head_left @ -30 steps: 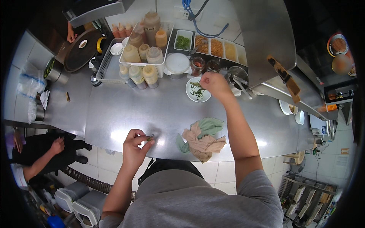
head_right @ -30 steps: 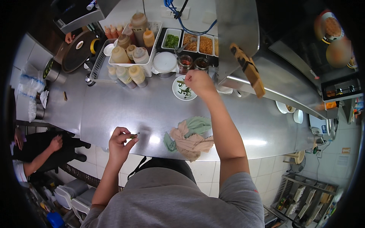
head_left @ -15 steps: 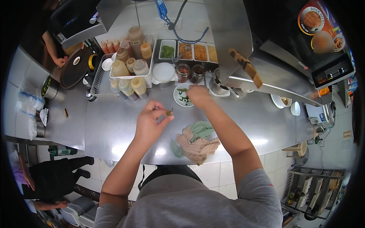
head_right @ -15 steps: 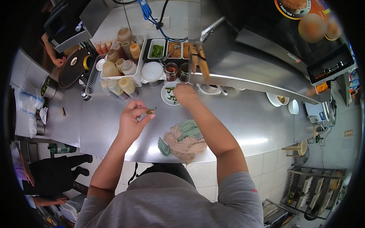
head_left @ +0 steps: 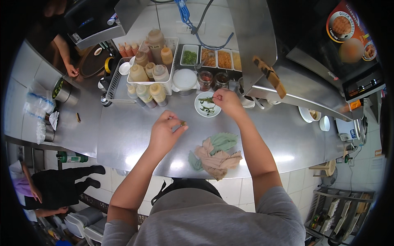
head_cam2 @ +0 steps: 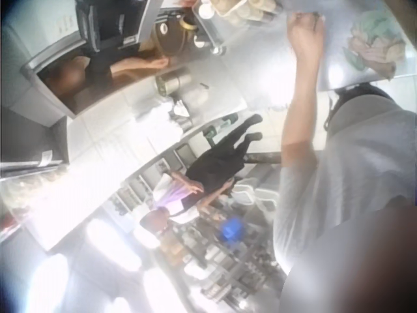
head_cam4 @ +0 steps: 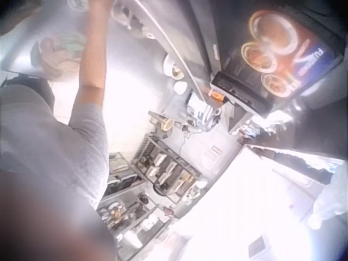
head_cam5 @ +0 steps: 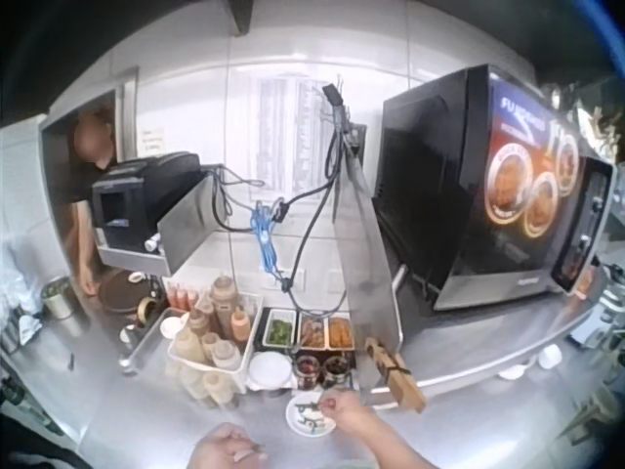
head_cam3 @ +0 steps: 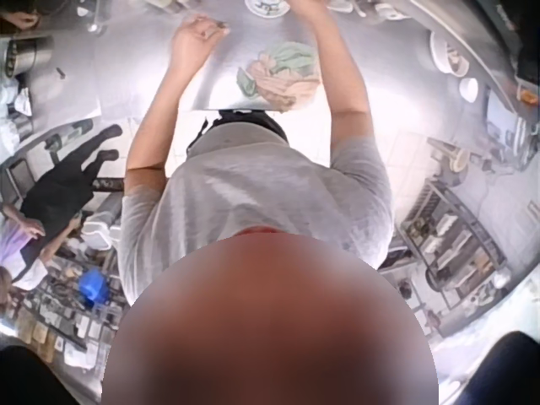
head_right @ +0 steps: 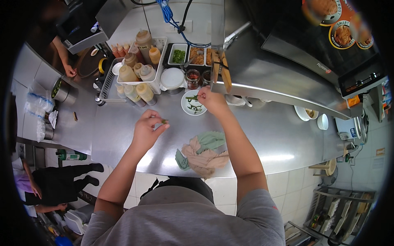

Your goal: The person assembles a food dish in a commercial kitchen. They place green vegetables into a small bowl, retrieve a container of fried food, and arrange the fried pieces into a white serving dish. They then add more green vegetables on top of the fried food.

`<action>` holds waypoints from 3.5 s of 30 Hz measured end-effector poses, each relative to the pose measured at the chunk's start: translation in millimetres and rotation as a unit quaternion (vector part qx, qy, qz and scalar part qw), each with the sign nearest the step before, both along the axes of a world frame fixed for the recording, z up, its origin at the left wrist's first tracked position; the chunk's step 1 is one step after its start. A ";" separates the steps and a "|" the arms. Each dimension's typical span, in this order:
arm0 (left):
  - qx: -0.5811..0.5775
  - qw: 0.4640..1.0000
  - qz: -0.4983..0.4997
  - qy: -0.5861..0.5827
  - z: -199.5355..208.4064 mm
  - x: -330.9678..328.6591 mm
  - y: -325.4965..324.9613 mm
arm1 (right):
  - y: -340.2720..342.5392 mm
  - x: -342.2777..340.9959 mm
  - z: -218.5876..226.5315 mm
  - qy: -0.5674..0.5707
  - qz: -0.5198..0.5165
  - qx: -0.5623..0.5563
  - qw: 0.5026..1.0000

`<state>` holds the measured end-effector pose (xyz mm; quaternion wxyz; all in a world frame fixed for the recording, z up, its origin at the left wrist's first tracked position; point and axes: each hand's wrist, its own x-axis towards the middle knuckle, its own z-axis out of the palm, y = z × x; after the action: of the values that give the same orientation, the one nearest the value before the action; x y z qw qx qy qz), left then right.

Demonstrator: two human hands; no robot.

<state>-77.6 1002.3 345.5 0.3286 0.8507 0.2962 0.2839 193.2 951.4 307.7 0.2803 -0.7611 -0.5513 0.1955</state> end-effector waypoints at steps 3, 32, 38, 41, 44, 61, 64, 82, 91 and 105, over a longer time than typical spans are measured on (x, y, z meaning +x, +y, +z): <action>-0.004 0.999 -0.020 0.038 -5.0 36.4 10.3 | -7.8 -0.7 11.3 0.242 -0.068 0.107 0.962; -0.313 0.949 0.019 -0.019 13.2 -58.1 -76.8 | -110.1 -138.4 253.3 0.478 0.585 0.426 0.498; -0.308 0.949 0.039 -0.044 8.5 -65.9 -85.6 | -111.5 -129.8 229.1 0.517 0.435 0.447 0.586; -0.301 0.952 0.034 -0.046 9.3 -63.1 -88.2 | -119.0 -118.8 186.1 0.489 0.247 0.344 0.762; -0.292 0.955 0.031 -0.046 -4.4 -70.9 -89.2 | -108.7 -118.7 86.3 0.229 0.117 0.181 0.949; -0.595 0.793 -0.065 -0.116 -19.2 -152.3 -64.1 | -99.5 -292.7 -0.3 0.172 -0.063 0.219 0.958; -0.542 0.831 -0.048 -0.117 -0.3 -177.0 -44.2 | -82.6 -329.5 27.7 0.272 -0.080 0.266 0.921; -0.310 0.879 0.363 -0.027 -125.1 -467.5 -83.3 | 7.4 -375.2 -95.9 -0.220 0.150 0.016 0.964; -0.421 0.730 0.517 -0.151 -125.7 -489.4 -173.0 | 90.3 -483.7 -85.5 -0.170 0.271 0.015 0.947; -0.466 0.835 0.293 -0.025 -114.3 -275.7 -133.3 | -89.7 -189.1 -78.7 -0.107 0.117 0.011 0.987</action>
<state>-353.3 869.1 231.2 0.5946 0.4633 0.6204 0.2165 4.1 861.7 228.9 0.2038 -0.7046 -0.6655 0.1383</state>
